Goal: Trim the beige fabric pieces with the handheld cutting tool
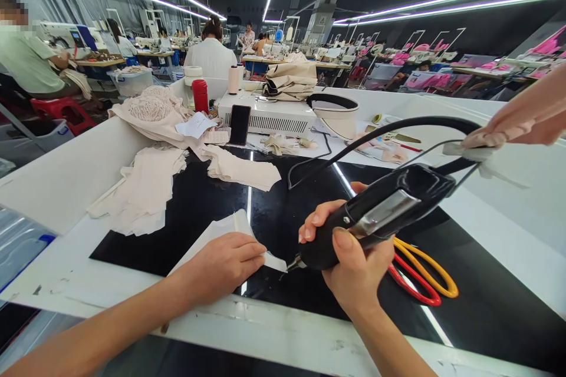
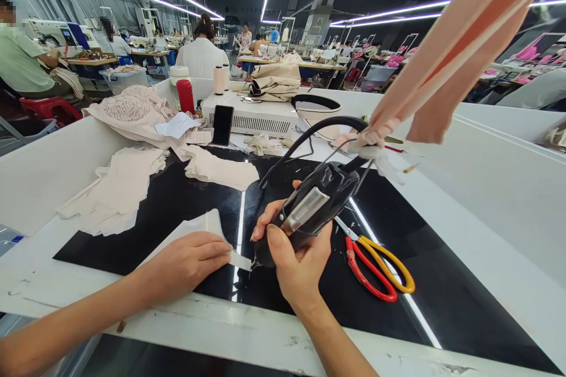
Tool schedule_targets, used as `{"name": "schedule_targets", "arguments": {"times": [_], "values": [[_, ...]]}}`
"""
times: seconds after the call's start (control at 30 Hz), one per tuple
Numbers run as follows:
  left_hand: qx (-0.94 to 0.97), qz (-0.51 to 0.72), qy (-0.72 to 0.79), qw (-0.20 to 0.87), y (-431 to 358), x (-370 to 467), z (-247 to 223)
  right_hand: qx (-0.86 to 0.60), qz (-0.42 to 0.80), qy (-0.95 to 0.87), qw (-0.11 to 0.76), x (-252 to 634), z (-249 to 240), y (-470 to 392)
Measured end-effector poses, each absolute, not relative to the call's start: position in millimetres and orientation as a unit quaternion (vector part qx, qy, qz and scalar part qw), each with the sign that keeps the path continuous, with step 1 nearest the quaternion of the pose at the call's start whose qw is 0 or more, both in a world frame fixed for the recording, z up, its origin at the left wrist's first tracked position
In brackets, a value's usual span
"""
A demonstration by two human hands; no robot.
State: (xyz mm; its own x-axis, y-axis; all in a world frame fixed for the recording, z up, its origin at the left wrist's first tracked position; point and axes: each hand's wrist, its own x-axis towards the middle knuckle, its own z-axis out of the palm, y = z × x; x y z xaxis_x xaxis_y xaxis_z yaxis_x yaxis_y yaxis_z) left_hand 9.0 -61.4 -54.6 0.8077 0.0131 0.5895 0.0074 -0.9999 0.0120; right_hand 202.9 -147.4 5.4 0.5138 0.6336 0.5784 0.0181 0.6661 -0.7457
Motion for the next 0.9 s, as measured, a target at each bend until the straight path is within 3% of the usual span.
{"name": "schedule_targets", "arguments": {"times": [0.9], "values": [[0.963,0.267,0.008,0.036,-65,5,-57,-0.363,0.193,-0.446,0.795,181,5,-120]]}}
